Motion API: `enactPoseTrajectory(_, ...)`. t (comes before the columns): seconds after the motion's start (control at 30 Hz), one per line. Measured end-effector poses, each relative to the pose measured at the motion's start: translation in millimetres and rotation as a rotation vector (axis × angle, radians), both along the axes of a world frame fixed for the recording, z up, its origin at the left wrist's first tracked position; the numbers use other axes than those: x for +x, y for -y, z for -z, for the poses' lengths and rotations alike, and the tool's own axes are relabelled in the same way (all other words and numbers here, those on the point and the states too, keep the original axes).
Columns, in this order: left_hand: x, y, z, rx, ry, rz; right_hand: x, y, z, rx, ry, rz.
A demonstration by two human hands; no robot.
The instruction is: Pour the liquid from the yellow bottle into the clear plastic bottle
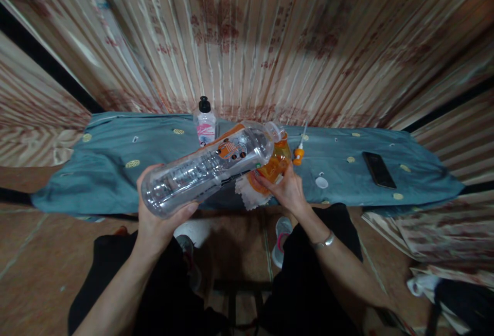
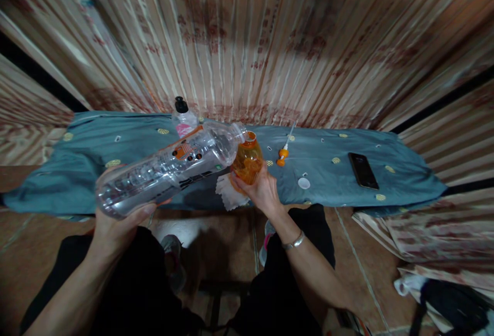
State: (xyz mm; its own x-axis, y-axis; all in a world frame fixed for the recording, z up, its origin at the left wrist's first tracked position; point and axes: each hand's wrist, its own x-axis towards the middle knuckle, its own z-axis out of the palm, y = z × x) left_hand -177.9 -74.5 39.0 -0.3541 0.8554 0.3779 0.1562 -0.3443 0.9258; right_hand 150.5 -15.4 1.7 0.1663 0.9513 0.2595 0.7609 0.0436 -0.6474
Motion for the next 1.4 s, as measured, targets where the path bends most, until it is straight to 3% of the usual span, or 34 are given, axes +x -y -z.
enactPoseTrajectory(1.0, -1, 4, -6.1, 0.099, -0.166, -0.044, 0, 1, -5.3, -0.053, 0.001, 0.01)
enactPoseTrajectory(1.4, 1, 6, -13.2, 0.049, -0.157, -0.045, -1, 2, -5.0, -0.045, -0.013, 0.007)
